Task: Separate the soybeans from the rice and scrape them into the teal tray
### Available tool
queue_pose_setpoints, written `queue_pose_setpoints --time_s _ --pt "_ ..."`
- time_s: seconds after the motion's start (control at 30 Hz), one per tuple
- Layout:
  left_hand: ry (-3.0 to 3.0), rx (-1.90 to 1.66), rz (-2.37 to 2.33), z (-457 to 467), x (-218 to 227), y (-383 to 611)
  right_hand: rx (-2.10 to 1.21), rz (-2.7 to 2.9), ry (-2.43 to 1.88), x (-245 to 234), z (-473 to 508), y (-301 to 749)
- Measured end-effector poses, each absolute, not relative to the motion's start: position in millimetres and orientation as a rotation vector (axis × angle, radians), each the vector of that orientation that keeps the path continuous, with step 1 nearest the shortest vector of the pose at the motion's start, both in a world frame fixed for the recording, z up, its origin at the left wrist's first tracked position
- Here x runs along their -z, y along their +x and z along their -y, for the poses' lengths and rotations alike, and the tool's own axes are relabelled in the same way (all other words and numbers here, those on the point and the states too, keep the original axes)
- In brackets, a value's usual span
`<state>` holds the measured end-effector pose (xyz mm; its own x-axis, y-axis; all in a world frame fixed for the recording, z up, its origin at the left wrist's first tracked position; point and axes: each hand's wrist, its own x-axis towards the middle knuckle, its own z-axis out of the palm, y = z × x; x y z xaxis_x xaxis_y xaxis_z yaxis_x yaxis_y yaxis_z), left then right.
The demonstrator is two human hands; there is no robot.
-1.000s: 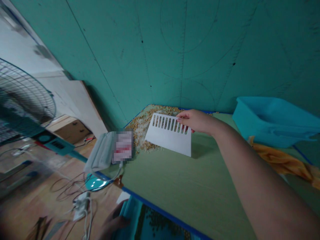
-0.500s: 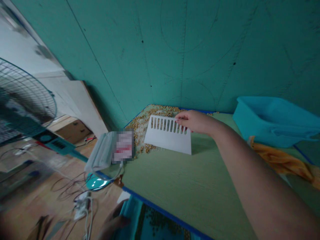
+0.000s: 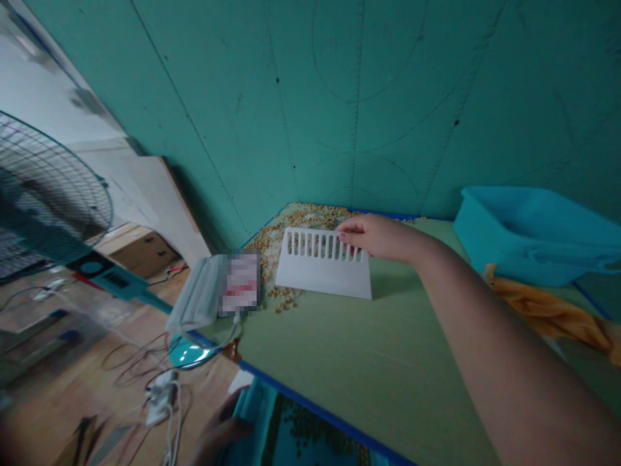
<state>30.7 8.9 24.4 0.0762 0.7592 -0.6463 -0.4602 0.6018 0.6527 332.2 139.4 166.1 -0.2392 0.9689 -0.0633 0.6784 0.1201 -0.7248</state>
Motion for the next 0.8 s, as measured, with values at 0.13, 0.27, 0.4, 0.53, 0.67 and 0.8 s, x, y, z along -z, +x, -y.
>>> queue_pose_setpoints --time_s 0.13,0.27,0.4,0.53,0.67,0.8 --pt "0.338 -0.919 -1.182 -8.8 -24.1 30.4 -0.922 2.04 -1.592 -169.2 -136.5 328.5" --pt "0.351 -0.923 -1.172 -9.5 -21.5 30.2 -0.939 2.057 -1.582 -170.5 -135.0 327.7" --pt "0.299 -0.931 -1.154 -8.8 -23.1 30.5 -0.974 2.066 -1.543 -169.9 -135.0 327.7" --pt "0.271 -0.929 -1.135 -7.6 -27.7 31.1 -0.993 2.077 -1.528 -170.5 -135.1 325.8" --pt "0.262 -0.914 -1.099 -7.2 -30.7 31.6 -0.959 2.057 -1.53 -170.5 -135.6 324.6" --pt "0.263 -0.887 -1.087 -7.4 -29.5 31.1 -0.976 2.049 -1.525 -168.2 -136.2 323.5"
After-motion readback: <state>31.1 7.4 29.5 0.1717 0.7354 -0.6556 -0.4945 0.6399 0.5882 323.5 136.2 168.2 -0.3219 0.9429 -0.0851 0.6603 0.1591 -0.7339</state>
